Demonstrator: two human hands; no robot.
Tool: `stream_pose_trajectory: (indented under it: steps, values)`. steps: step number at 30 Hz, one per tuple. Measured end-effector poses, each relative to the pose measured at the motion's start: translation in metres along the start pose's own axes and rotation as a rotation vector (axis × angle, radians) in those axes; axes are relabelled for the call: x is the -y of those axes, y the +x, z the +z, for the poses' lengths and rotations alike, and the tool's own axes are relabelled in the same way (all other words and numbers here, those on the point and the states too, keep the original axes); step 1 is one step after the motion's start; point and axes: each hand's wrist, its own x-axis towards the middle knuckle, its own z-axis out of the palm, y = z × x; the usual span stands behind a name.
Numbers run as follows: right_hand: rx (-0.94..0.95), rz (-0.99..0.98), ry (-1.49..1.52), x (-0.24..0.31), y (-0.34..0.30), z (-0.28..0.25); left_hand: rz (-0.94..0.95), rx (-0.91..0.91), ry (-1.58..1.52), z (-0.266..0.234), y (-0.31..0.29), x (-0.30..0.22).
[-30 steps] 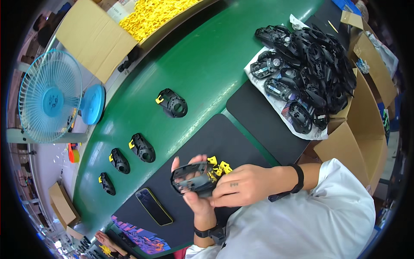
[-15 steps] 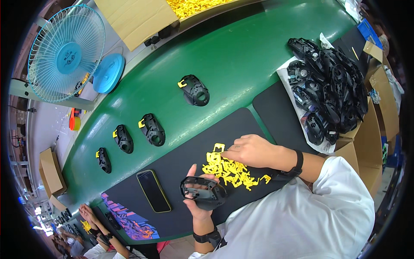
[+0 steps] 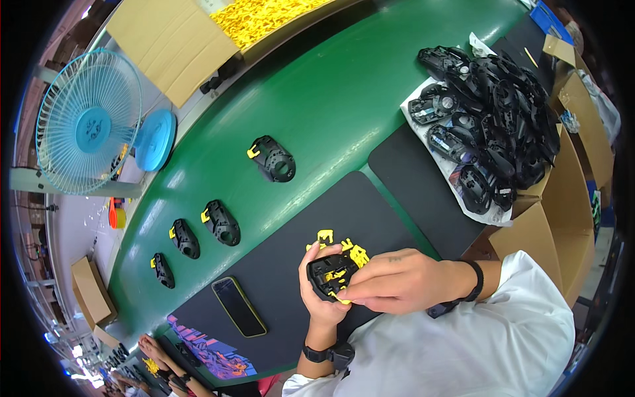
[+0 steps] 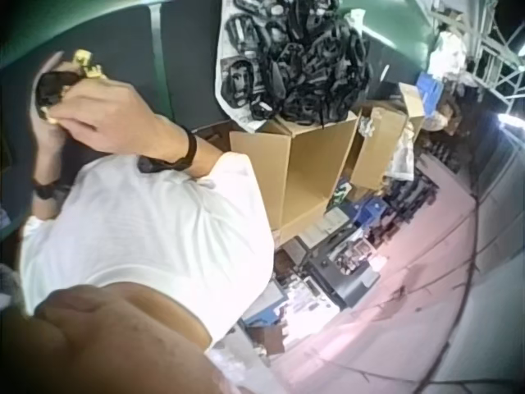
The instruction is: Assembling small yellow components into black plastic mouse housings on an assembly line.
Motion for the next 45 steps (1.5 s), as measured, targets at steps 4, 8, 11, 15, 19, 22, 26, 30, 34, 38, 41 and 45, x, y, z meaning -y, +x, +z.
stream_pose_trajectory:
  steps: [4,8,11,15,19,22,26,30,34,38,41,45]
  values:
    - [-0.041,0.021,-0.006,-0.007,-0.007,-0.006,0.111,0.025,0.075,0.008,0.003,0.002]
    - [-0.050,0.015,0.028,-0.010,-0.010,-0.011,0.151,0.024,0.144,0.014,0.004,0.003]
    - [-0.009,0.044,0.076,-0.013,-0.011,-0.015,0.170,0.029,0.185,0.016,0.006,0.001]
    - [-0.007,0.016,0.129,-0.016,-0.010,-0.021,0.227,0.083,0.313,0.014,0.010,-0.002]
    - [-0.008,-0.037,0.195,-0.022,-0.008,-0.023,0.270,0.067,0.321,0.017,0.014,-0.009]
    - [-0.023,-0.047,0.165,-0.018,-0.008,-0.022,0.251,0.046,0.315,0.021,0.013,-0.014]
    - [0.016,-0.050,0.058,-0.010,-0.010,-0.020,0.242,0.066,0.242,0.017,0.020,-0.014]
    - [0.021,-0.083,-0.071,-0.004,-0.015,-0.023,0.605,0.080,0.421,0.014,0.032,-0.011]
    - [0.007,-0.075,-0.128,-0.005,-0.017,-0.030,0.657,0.118,0.486,0.013,0.043,-0.004]
    - [-0.045,-0.063,-0.115,-0.017,-0.026,-0.040,0.658,0.277,0.624,0.019,0.061,-0.013]
    - [-0.048,0.000,0.046,-0.034,-0.033,-0.048,0.351,0.394,0.506,0.023,0.078,-0.013]
    - [-0.031,0.224,-0.184,-0.039,-0.034,-0.076,-0.186,0.626,0.088,0.036,0.153,0.007]
